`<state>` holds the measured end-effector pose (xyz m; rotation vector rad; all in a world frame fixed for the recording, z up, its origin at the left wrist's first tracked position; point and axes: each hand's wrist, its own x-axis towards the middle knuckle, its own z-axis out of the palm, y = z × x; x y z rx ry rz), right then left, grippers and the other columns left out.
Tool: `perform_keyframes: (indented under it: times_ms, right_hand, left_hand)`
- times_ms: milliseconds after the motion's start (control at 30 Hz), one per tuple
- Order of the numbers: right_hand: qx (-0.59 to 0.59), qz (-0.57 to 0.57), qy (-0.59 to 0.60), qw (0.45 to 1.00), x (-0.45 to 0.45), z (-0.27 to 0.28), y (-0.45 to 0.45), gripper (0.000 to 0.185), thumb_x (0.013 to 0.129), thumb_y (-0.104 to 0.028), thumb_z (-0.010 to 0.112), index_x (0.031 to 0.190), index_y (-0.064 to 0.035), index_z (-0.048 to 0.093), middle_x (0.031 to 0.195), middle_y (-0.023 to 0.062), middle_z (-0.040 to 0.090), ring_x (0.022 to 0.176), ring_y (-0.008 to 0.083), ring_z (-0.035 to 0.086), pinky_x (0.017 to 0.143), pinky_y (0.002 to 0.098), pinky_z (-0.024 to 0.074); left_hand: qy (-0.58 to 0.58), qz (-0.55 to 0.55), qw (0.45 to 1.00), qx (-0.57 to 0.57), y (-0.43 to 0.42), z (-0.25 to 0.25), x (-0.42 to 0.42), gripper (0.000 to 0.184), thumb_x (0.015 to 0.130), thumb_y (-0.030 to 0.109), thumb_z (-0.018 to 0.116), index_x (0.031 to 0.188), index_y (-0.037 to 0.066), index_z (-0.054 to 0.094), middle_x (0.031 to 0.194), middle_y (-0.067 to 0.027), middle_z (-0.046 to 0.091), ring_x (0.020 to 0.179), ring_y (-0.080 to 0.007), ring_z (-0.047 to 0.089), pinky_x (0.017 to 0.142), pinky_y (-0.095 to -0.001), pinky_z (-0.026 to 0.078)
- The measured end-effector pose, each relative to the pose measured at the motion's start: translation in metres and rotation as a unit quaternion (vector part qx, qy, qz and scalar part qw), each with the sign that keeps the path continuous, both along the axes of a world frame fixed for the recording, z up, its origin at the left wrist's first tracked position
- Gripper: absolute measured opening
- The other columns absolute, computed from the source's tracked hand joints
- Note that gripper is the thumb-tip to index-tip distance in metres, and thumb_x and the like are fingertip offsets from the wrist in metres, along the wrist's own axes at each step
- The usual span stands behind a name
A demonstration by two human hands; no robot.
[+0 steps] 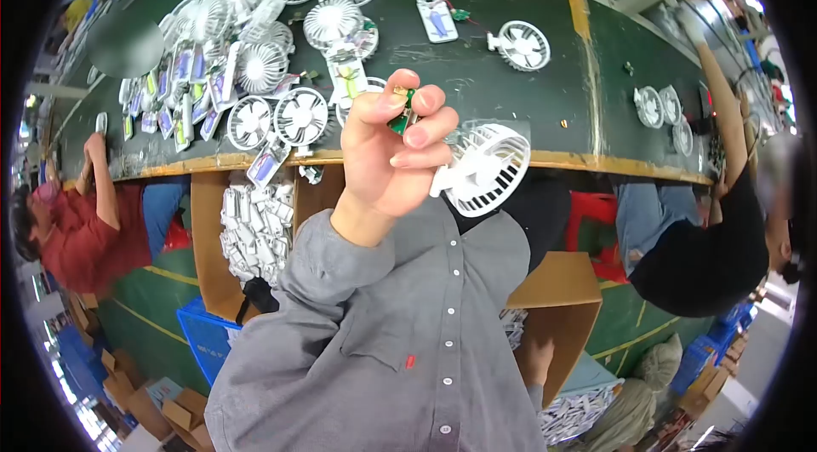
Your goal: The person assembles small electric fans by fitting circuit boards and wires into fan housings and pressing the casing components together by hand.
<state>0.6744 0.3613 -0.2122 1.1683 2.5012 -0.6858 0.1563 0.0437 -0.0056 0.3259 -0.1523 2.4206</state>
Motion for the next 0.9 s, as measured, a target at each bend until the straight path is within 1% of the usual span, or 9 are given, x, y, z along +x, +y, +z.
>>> perform_keyframes:
  times_ms: [133,233,300,433,567,633,733,833,900]
  right_hand:
    - [0.031,-0.005,0.323,0.946,-0.205,0.098,-0.069,0.091,0.076,-0.013,0.078,0.150,0.0021,0.026,0.150,0.0241,0.033,0.138,0.0385,0.036,0.114,0.0460,0.0294]
    - [0.168,0.215,0.554,0.786,-0.304,0.150,-0.094,0.095,0.070,-0.018,0.083,0.147,-0.0005,0.030,0.147,0.0225,0.039,0.136,0.0453,0.037,0.109,0.0582,0.0322]
    - [0.124,0.256,0.608,0.741,-0.349,0.172,-0.093,0.065,0.074,-0.007,0.076,0.131,0.0028,0.047,0.129,0.0233,0.055,0.120,0.0404,0.054,0.100,0.0489,0.0440]
    - [-0.274,-0.006,0.605,0.748,-0.373,0.169,-0.101,0.043,0.085,0.002,0.064,0.126,0.0057,0.050,0.122,0.0151,0.060,0.111,0.0241,0.060,0.093,0.0330,0.0486]
    - [-0.602,-0.157,0.551,0.556,-0.386,0.182,-0.080,0.041,0.102,-0.024,0.049,0.132,0.0046,0.047,0.127,0.0135,0.058,0.115,0.0216,0.059,0.096,0.0352,0.0485]
    - [-0.620,-0.173,0.538,0.545,-0.389,0.172,-0.068,0.046,0.104,-0.030,0.044,0.136,0.0036,0.045,0.132,0.0136,0.057,0.119,0.0222,0.058,0.098,0.0384,0.0493]
    - [-0.619,-0.192,0.540,0.537,-0.402,0.162,-0.048,0.045,0.105,-0.028,0.043,0.136,0.0040,0.045,0.137,0.0132,0.055,0.123,0.0241,0.056,0.101,0.0406,0.0484]
    - [-0.520,-0.131,0.561,0.631,-0.419,0.149,-0.016,0.038,0.104,-0.023,0.048,0.132,0.0039,0.048,0.130,0.0133,0.058,0.116,0.0206,0.059,0.098,0.0384,0.0496]
    - [-0.316,-0.091,0.562,0.759,-0.433,0.130,0.008,0.030,0.100,-0.012,0.056,0.125,0.0053,0.053,0.115,0.0096,0.064,0.106,0.0160,0.061,0.091,0.0309,0.0489]
  left_hand:
    - [-0.090,-0.051,0.994,0.041,0.048,0.010,0.016,0.024,0.093,0.012,0.052,0.111,0.010,0.068,0.098,-0.0050,0.064,0.077,-0.0115,0.052,0.049,-0.0186,0.041]
    - [-0.161,-0.079,0.983,-0.040,0.087,0.029,0.033,0.022,0.093,0.012,0.053,0.112,0.011,0.065,0.098,-0.0043,0.064,0.078,-0.0117,0.052,0.049,-0.0192,0.041]
    - [-0.124,-0.073,0.985,-0.093,0.105,0.036,0.039,0.023,0.095,0.011,0.053,0.118,0.008,0.055,0.106,-0.0069,0.063,0.084,-0.0138,0.057,0.057,-0.0214,0.049]
    - [0.102,0.154,0.920,-0.345,0.110,0.057,-0.005,0.044,0.098,0.019,0.055,0.135,-0.001,0.044,0.133,-0.0197,0.053,0.118,-0.0279,0.058,0.098,-0.0416,0.050]
    - [0.368,0.329,0.538,-0.683,0.085,-0.006,-0.095,0.067,0.090,0.030,0.067,0.143,-0.001,0.040,0.138,-0.0203,0.051,0.123,-0.0304,0.055,0.100,-0.0421,0.046]
    - [0.458,0.285,0.331,-0.774,0.066,-0.046,-0.139,0.077,0.081,0.037,0.073,0.142,0.002,0.042,0.141,-0.0190,0.050,0.128,-0.0314,0.052,0.105,-0.0450,0.042]
    - [0.555,0.158,0.143,-0.804,0.062,-0.067,-0.154,0.077,0.076,0.038,0.072,0.141,0.006,0.045,0.141,-0.0194,0.049,0.133,-0.0354,0.045,0.108,-0.0557,0.035]
    - [0.624,0.161,0.024,-0.765,0.073,-0.075,-0.146,0.073,0.073,0.035,0.075,0.136,0.009,0.049,0.136,-0.0157,0.052,0.132,-0.0332,0.045,0.108,-0.0578,0.035]
    - [0.630,0.206,0.093,-0.743,0.076,-0.081,-0.154,0.063,0.072,0.023,0.075,0.129,0.008,0.053,0.125,-0.0131,0.058,0.123,-0.0319,0.052,0.097,-0.0509,0.047]
